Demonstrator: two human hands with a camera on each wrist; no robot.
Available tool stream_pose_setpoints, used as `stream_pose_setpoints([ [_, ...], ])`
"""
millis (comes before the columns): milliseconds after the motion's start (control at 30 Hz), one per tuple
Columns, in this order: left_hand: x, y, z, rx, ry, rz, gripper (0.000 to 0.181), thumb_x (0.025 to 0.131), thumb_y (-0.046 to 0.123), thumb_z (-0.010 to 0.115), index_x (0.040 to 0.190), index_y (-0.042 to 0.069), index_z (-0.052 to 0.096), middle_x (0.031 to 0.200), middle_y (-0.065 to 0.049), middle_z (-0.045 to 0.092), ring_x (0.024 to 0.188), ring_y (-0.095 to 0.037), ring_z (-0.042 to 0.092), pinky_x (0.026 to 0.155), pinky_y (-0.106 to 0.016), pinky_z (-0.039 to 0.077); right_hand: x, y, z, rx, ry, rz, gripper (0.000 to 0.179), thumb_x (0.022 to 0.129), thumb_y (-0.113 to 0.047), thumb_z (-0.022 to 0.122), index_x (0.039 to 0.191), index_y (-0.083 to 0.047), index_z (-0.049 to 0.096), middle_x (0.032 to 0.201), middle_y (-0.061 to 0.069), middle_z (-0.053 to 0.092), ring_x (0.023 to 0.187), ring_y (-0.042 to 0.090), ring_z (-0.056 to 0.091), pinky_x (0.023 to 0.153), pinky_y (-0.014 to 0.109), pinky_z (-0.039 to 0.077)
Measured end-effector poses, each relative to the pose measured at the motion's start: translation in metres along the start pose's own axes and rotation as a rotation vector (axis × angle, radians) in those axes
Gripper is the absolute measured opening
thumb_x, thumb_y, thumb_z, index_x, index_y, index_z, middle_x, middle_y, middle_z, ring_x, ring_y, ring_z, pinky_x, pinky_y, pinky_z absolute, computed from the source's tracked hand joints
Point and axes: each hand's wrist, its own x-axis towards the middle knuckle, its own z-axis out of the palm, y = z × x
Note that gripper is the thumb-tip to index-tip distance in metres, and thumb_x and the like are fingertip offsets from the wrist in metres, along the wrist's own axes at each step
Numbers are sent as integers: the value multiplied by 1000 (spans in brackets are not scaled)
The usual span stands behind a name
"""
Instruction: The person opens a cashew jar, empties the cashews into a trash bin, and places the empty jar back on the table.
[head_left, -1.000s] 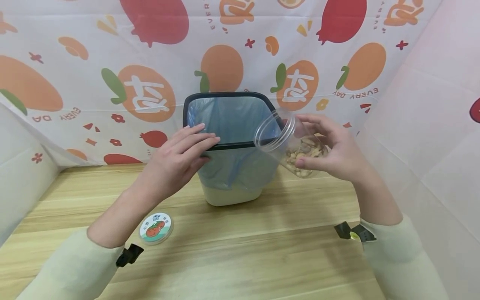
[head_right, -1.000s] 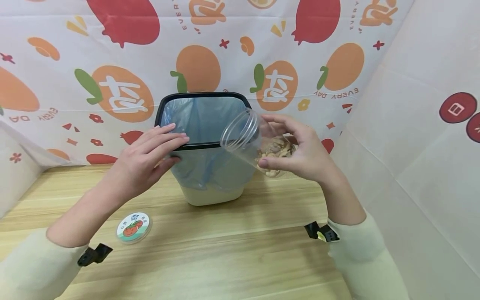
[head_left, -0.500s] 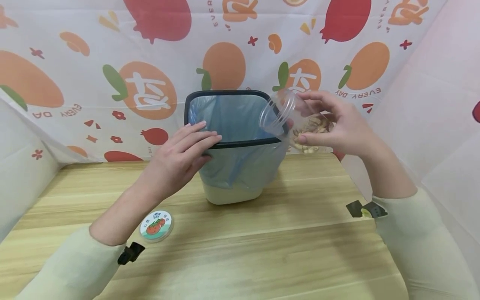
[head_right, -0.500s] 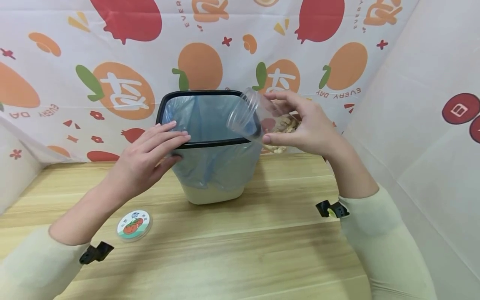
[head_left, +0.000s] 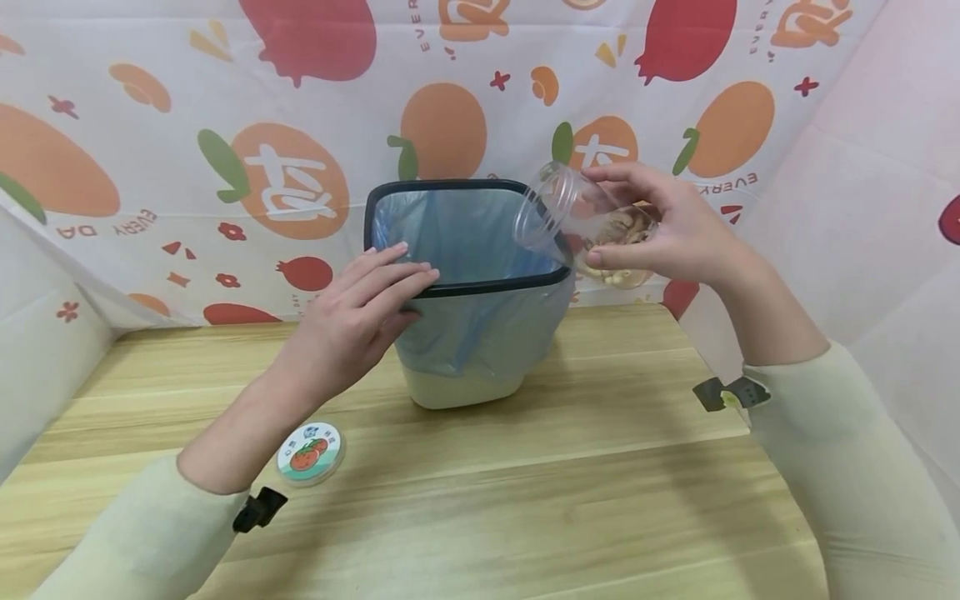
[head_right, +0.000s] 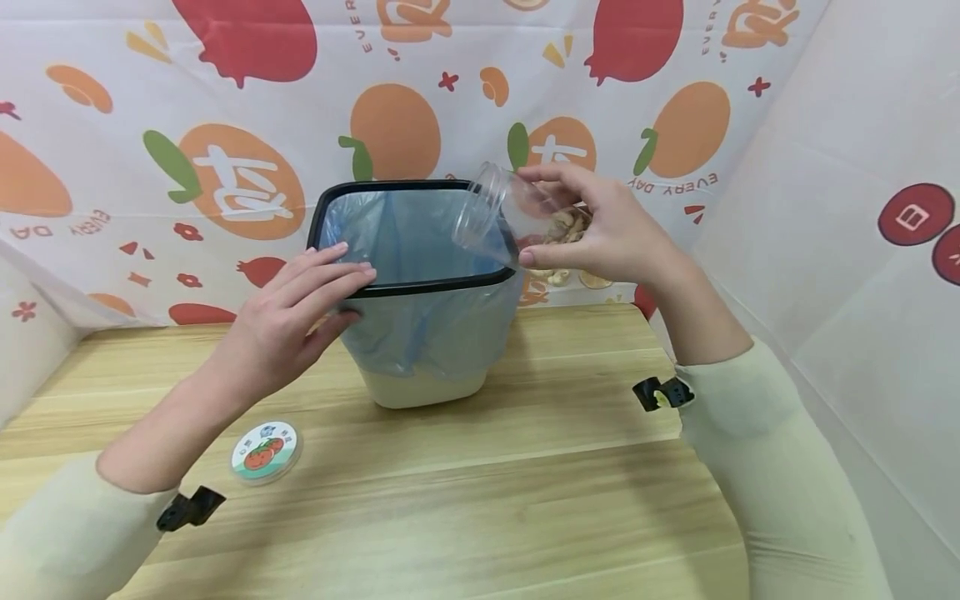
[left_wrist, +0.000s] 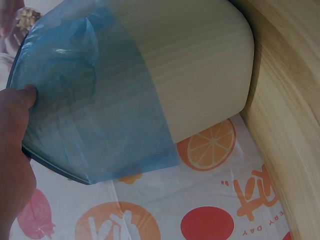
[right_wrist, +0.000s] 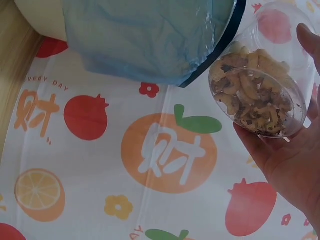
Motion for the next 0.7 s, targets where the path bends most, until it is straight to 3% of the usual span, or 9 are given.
stream_pose_setpoints([
  [200, 0, 0, -1, 0, 0, 0, 60, 78, -2, 81, 135, 6, 62, 129, -13, 65, 134, -34, 51, 115, -52, 36, 7, 3, -4, -56, -26, -14, 83, 72, -18, 91, 144, -32, 52, 135, -2, 58, 116, 18, 54, 85, 18, 49],
  [300, -1, 1, -2, -2, 3, -3, 60, 78, -2, 82, 135, 6, 62, 129, -13, 66, 134, -34, 51, 113, -54, 37, 12, 3, -6, -95, -52, -25, 84, 72, -20, 91, 145, -33, 51, 139, -5, 56, 122, 15, 53, 91, 20, 48],
  [533, -2, 2, -2, -7, -1, -7, 61, 78, -2, 81, 136, 6, 61, 131, -13, 65, 134, -35, 51, 115, -53, 35, 17, 1, -9, -121, -100, -43, 84, 71, -22, 92, 145, -30, 51, 144, -8, 55, 133, 13, 51, 110, 42, 43],
  [700, -2, 2, 0, -7, 5, -4, 61, 78, -3, 81, 135, 6, 61, 130, -14, 65, 133, -36, 52, 116, -52, 35, 19, -1, -11, -154, -126, -68, 84, 71, -24, 92, 145, -30, 51, 143, -11, 55, 134, 11, 51, 113, 45, 39],
])
